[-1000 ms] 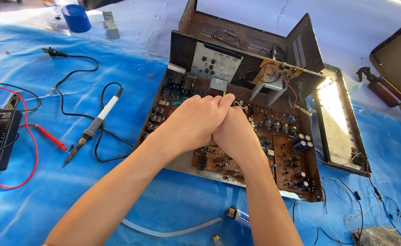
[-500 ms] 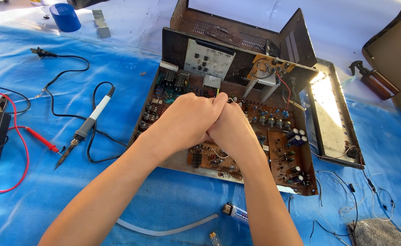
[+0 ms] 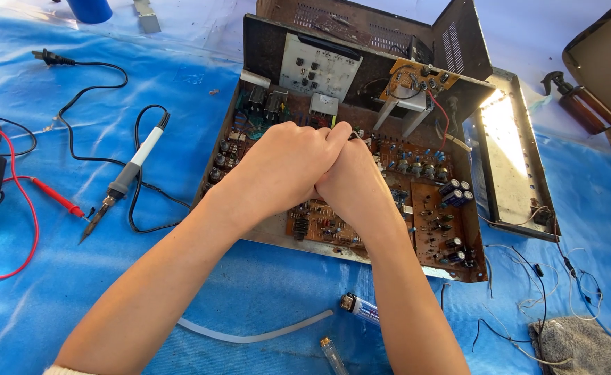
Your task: Connecting thin wires to a circuit board using a lighter to strip insulation and a screwdriver for positioning.
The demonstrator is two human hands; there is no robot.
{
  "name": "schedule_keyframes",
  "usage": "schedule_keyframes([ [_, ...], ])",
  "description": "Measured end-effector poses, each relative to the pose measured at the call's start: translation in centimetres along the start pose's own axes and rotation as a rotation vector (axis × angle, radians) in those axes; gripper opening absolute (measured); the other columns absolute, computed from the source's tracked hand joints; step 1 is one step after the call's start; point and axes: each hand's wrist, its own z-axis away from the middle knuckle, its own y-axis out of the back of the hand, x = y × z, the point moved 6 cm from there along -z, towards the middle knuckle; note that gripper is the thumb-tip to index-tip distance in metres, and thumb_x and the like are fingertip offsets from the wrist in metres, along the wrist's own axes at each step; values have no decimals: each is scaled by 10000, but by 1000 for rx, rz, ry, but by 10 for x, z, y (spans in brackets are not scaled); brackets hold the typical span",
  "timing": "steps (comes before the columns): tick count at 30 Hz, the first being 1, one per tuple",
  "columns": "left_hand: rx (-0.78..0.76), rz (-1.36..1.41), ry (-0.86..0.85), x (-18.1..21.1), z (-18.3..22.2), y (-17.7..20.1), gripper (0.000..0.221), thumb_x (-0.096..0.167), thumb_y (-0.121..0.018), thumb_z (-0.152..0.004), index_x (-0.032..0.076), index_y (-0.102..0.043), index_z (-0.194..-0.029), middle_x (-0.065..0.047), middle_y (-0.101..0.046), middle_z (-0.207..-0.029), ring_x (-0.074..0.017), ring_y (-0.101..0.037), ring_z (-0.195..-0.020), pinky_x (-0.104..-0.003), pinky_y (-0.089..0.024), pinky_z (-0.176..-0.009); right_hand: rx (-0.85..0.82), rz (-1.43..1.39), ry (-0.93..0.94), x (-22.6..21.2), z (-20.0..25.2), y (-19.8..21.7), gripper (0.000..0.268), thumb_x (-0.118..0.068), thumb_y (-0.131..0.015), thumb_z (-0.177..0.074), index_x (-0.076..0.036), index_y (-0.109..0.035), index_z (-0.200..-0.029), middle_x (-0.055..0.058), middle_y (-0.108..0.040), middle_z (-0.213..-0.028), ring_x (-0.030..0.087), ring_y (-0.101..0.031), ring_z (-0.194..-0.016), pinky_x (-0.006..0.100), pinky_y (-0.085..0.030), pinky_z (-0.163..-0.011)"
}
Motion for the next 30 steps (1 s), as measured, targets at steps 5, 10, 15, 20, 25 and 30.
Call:
schedule_keyframes([
  [5, -6, 10, -9, 1, 0, 0, 487, 134, -812, -781, 30, -599, -1206, -198, -782, -1006, -330, -784, -828, -426, -630, -764, -7, 6, 6, -1, -1, -3, 220, -72, -611, -861, -28, -575, -649, 65, -470, -479, 172, -380, -493, 245, -398, -527],
  [10, 2, -5, -14, -2, -1, -3, 500, 132, -821, -788, 33, -581, -1216, -199, -782, -1031, -335, -785, -850, -428, -628, -768, -10, 15, 27, -2, 0, -1, 231, -55, -601, -852, -36, -558, -625, 52, -444, -460, 152, -340, -478, 228, -382, -516],
  [15, 10, -16, -1, -1, -2, 0, 480, 121, -821, -789, 41, -577, -1194, -202, -781, -1035, -346, -782, -858, -439, -629, -764, -8, 29, 65, -9, -1, 0, 242, -42, -593, -844, -42, -545, -607, 43, -424, -446, 137, -311, -467, 214, -370, -508],
  [20, -18, -13, 1, -4, -1, -9, 449, 157, -809, -812, 64, -558, -1173, -200, -777, -1041, -341, -779, -849, -441, -626, -755, -7, 30, 86, -13, -2, 1, 254, -30, -585, -837, -48, -532, -589, 33, -405, -431, 122, -281, -456, 201, -358, -500],
  [25, -19, 11, -5, -4, -2, -7, 500, 118, -832, -783, 53, -560, -1197, -211, -777, -1079, -355, -782, -892, -447, -624, -791, 4, 40, 90, -14, -2, 2, 272, -13, -574, -827, -56, -515, -565, 20, -379, -412, 102, -242, -441, 183, -342, -489],
  [30, -28, 29, 1, -3, -1, -1, 478, 69, -789, -796, 57, -563, -1217, -201, -774, -1079, -359, -776, -885, -443, -625, -769, 18, 59, 90, -17, 0, 3, 286, 0, -566, -820, -62, -503, -547, 10, -359, -398, 87, -212, -430, 170, -330, -481],
])
